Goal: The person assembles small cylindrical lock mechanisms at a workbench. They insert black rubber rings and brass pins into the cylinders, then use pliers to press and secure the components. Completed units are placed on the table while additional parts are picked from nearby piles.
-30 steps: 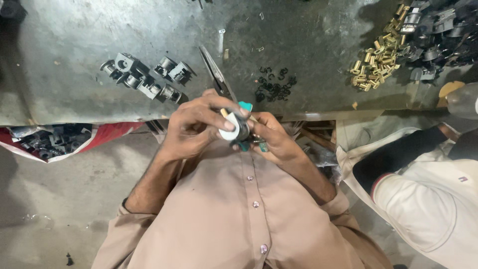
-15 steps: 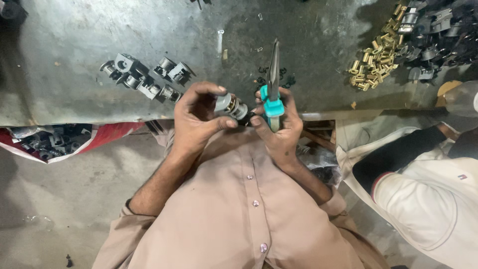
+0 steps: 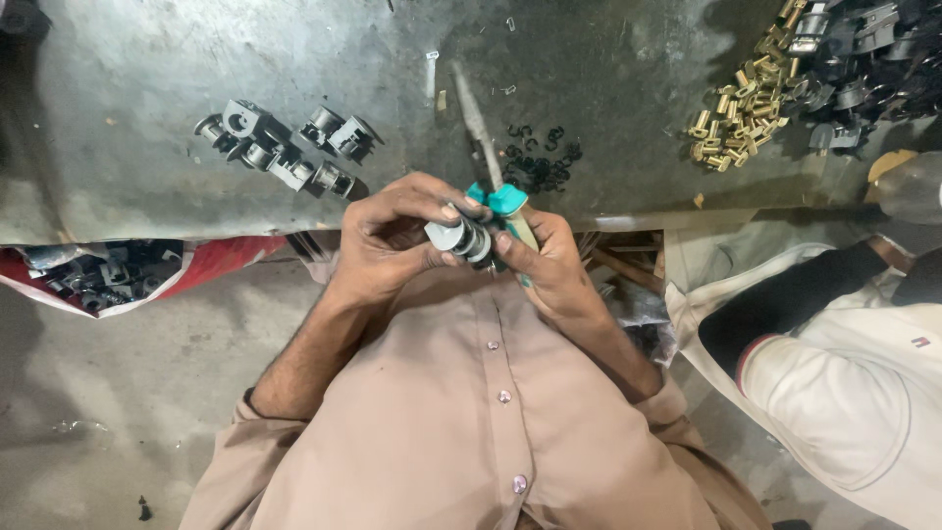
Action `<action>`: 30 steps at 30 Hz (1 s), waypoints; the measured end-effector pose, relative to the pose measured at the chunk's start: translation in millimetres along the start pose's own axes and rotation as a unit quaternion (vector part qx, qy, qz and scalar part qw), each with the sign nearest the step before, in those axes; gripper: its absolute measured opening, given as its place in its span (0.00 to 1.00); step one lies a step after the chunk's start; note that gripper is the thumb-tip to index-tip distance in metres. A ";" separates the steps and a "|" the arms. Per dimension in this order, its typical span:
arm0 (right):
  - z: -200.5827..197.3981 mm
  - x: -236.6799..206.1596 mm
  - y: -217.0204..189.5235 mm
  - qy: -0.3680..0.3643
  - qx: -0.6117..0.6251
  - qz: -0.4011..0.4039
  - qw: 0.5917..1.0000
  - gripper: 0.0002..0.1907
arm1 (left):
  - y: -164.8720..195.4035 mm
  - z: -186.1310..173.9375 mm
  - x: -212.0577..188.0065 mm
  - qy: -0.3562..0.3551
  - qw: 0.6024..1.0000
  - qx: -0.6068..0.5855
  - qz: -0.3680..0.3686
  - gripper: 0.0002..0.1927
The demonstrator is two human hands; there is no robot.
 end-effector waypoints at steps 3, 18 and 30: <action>1.4 -3.4 -19.4 0.059 -0.097 -0.154 0.981 0.19 | -2.6 -8.9 0.5 0.070 0.997 0.029 0.005 0.21; 11.1 -40.0 -121.7 0.016 -0.447 -0.490 0.748 0.23 | -4.0 -10.4 0.7 0.056 0.990 -0.118 -0.052 0.23; 35.1 -63.1 -156.2 -0.028 -0.587 -0.558 0.586 0.17 | 9.4 1.0 -5.6 0.004 0.994 -0.100 -0.045 0.20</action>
Point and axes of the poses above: each hand's wrist, its own x-axis towards the middle knuckle, its own z-axis out of the palm, y = z × x, the point moved 8 cm from there along x, towards the middle knuckle, and after that the axes turned 14 degrees about y, right-handed, at the moved point
